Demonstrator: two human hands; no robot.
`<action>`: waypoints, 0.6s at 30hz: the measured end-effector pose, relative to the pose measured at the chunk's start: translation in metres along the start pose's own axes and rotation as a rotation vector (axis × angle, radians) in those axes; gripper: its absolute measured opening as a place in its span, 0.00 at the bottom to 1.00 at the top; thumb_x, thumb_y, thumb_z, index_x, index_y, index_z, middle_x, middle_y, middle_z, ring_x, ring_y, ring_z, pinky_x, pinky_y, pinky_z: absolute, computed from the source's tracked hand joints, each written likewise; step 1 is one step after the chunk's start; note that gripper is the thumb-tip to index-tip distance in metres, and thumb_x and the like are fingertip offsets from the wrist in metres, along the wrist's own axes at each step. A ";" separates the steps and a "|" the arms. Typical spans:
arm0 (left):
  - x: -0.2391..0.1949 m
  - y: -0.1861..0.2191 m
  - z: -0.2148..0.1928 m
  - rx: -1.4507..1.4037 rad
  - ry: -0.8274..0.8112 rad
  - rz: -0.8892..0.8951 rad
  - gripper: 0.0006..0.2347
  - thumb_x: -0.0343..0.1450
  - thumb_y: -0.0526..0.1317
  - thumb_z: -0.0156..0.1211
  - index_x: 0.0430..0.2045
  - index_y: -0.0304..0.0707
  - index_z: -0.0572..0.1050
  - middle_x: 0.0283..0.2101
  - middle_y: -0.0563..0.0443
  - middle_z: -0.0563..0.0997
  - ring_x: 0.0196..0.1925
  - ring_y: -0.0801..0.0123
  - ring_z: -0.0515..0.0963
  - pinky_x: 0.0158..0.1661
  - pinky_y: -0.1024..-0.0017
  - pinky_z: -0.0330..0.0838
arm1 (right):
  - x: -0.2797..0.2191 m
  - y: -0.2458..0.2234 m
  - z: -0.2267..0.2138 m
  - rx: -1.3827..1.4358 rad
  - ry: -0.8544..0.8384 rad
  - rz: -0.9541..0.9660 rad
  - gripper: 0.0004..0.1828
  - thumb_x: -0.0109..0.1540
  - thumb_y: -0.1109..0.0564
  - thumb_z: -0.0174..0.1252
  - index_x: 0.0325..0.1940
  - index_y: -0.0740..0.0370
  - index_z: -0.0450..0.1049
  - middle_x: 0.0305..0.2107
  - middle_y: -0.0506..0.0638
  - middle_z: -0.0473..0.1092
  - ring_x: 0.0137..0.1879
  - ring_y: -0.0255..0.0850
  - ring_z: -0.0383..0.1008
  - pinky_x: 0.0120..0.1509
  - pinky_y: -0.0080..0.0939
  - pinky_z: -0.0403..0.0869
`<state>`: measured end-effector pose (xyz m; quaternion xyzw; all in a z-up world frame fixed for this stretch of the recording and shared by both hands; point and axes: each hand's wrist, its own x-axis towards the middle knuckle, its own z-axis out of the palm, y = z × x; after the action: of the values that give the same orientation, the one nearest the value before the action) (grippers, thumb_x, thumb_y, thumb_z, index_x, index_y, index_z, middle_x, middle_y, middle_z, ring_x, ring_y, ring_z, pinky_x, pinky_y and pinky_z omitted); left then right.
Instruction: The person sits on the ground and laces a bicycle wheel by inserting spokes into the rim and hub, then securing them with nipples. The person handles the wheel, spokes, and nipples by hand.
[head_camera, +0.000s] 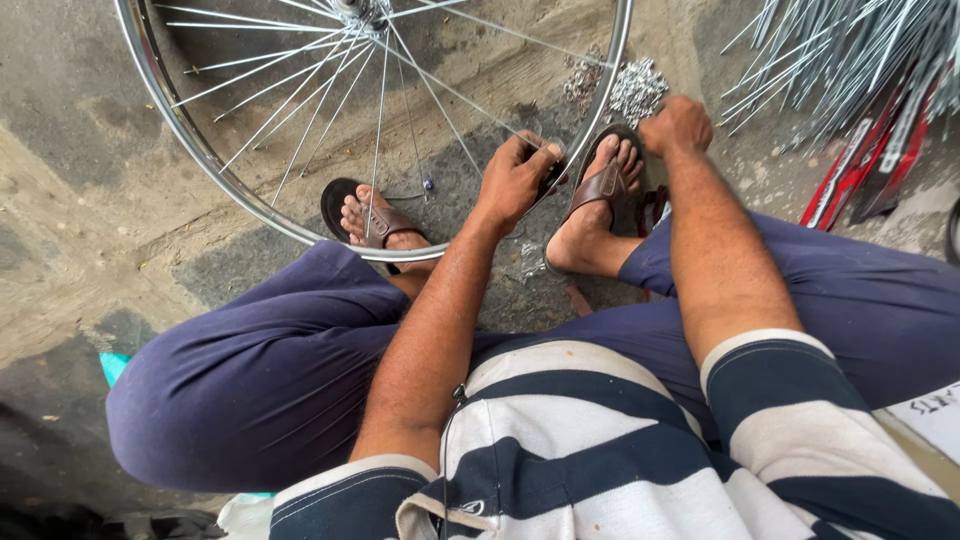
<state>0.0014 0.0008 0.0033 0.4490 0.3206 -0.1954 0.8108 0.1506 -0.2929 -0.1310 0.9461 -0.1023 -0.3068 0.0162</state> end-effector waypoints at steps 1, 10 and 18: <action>0.001 -0.002 0.000 0.044 0.014 0.027 0.11 0.74 0.42 0.62 0.37 0.31 0.74 0.30 0.49 0.80 0.31 0.73 0.80 0.32 0.74 0.75 | -0.001 0.000 0.000 -0.001 0.024 -0.016 0.13 0.55 0.58 0.69 0.43 0.60 0.78 0.39 0.56 0.74 0.40 0.44 0.74 0.40 0.44 0.72; 0.005 0.000 0.004 -0.031 -0.003 0.004 0.11 0.73 0.42 0.60 0.40 0.32 0.71 0.33 0.47 0.81 0.31 0.70 0.84 0.30 0.73 0.77 | -0.018 -0.012 -0.071 0.998 -0.192 0.163 0.03 0.62 0.61 0.57 0.40 0.60 0.75 0.26 0.50 0.77 0.27 0.36 0.79 0.30 0.38 0.80; 0.016 -0.010 0.001 0.103 0.053 0.157 0.13 0.74 0.45 0.61 0.38 0.30 0.77 0.32 0.49 0.83 0.31 0.71 0.80 0.33 0.70 0.75 | -0.099 -0.052 -0.172 1.373 -0.379 -0.258 0.05 0.68 0.63 0.61 0.44 0.60 0.70 0.31 0.52 0.75 0.36 0.43 0.80 0.43 0.44 0.82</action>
<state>0.0071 -0.0063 -0.0137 0.5189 0.2952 -0.1355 0.7907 0.1825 -0.2274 0.0607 0.6779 -0.1605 -0.3317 -0.6362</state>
